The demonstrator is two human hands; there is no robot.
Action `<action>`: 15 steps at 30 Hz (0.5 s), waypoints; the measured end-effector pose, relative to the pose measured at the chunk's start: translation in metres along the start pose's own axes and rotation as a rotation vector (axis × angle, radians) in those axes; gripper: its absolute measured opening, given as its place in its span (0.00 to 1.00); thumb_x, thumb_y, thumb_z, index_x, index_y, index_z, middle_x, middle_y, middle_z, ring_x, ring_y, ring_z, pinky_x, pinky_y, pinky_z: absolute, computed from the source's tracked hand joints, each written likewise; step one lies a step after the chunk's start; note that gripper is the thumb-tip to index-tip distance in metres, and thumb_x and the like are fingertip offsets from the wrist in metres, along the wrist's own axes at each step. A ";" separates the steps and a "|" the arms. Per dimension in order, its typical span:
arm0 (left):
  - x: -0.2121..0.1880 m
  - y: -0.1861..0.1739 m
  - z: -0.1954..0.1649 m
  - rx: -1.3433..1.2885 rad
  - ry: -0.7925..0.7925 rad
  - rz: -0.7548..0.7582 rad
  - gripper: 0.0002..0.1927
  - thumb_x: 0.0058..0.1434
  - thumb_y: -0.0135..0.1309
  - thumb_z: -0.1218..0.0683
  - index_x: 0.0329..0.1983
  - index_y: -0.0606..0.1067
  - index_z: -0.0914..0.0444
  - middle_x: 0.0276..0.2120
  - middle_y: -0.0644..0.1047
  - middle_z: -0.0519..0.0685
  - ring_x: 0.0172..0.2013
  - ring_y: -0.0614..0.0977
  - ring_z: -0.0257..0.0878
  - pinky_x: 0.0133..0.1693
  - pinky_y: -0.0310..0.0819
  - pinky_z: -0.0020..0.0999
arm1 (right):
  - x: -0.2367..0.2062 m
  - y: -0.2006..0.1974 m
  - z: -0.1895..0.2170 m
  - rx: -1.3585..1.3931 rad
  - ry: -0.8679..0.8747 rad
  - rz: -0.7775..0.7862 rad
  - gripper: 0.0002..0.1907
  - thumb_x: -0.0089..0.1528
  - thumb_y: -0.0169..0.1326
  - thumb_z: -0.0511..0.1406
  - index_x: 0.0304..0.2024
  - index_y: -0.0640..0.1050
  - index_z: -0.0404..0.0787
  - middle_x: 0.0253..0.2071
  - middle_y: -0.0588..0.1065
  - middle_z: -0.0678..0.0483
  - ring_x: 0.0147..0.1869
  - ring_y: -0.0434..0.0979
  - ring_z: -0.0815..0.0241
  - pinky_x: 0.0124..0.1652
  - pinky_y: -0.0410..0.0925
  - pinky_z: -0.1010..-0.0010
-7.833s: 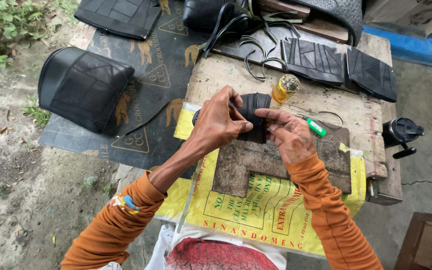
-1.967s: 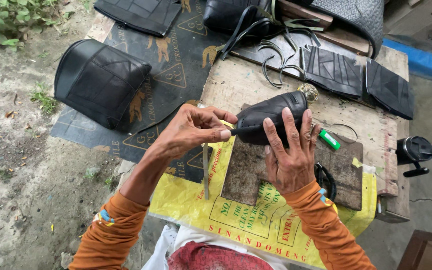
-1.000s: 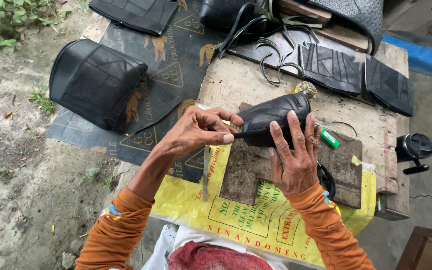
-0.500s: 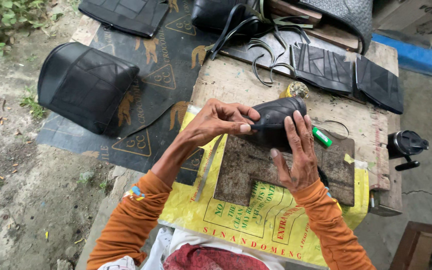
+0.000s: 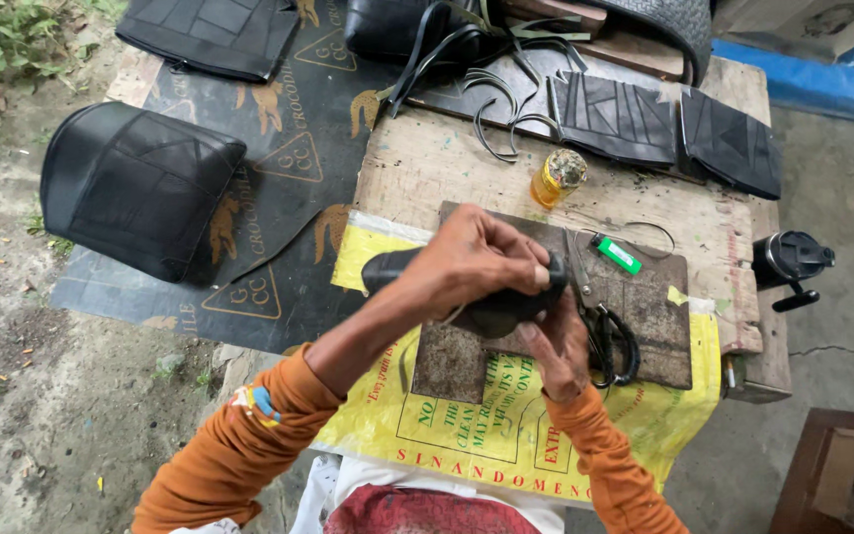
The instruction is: The person inspects the interior of a black zippered pouch, then places it aside and picks up a black leather-like bag component. They align the edges of the component and press along the seam, appearing to check or finish the stitching. The person handles the bag parts on a cluttered workbench with tools and materials visible.
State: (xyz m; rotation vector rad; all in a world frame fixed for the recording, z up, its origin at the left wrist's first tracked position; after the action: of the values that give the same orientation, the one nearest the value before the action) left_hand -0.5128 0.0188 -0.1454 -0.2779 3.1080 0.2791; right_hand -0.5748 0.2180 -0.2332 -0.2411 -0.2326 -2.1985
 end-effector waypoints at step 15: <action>-0.004 0.040 0.024 0.277 -0.045 -0.065 0.12 0.45 0.64 0.52 0.23 0.84 0.68 0.19 0.81 0.46 0.21 0.77 0.29 0.25 0.72 0.30 | 0.008 -0.016 0.048 -0.081 0.121 0.171 0.42 0.60 0.64 0.32 0.73 0.61 0.31 0.68 0.67 0.47 0.72 0.66 0.57 0.70 0.60 0.64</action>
State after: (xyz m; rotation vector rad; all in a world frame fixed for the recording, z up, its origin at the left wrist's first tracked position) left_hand -0.5163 0.0622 -0.1618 -0.3587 3.0341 -0.1441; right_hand -0.5882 0.2336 -0.1867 -0.1654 -0.0530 -2.0468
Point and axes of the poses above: each hand's wrist, its own x-axis towards the middle knuckle, its own y-axis out of the palm, z = x × y, the point moved 2 cm from there along x, towards the middle knuckle
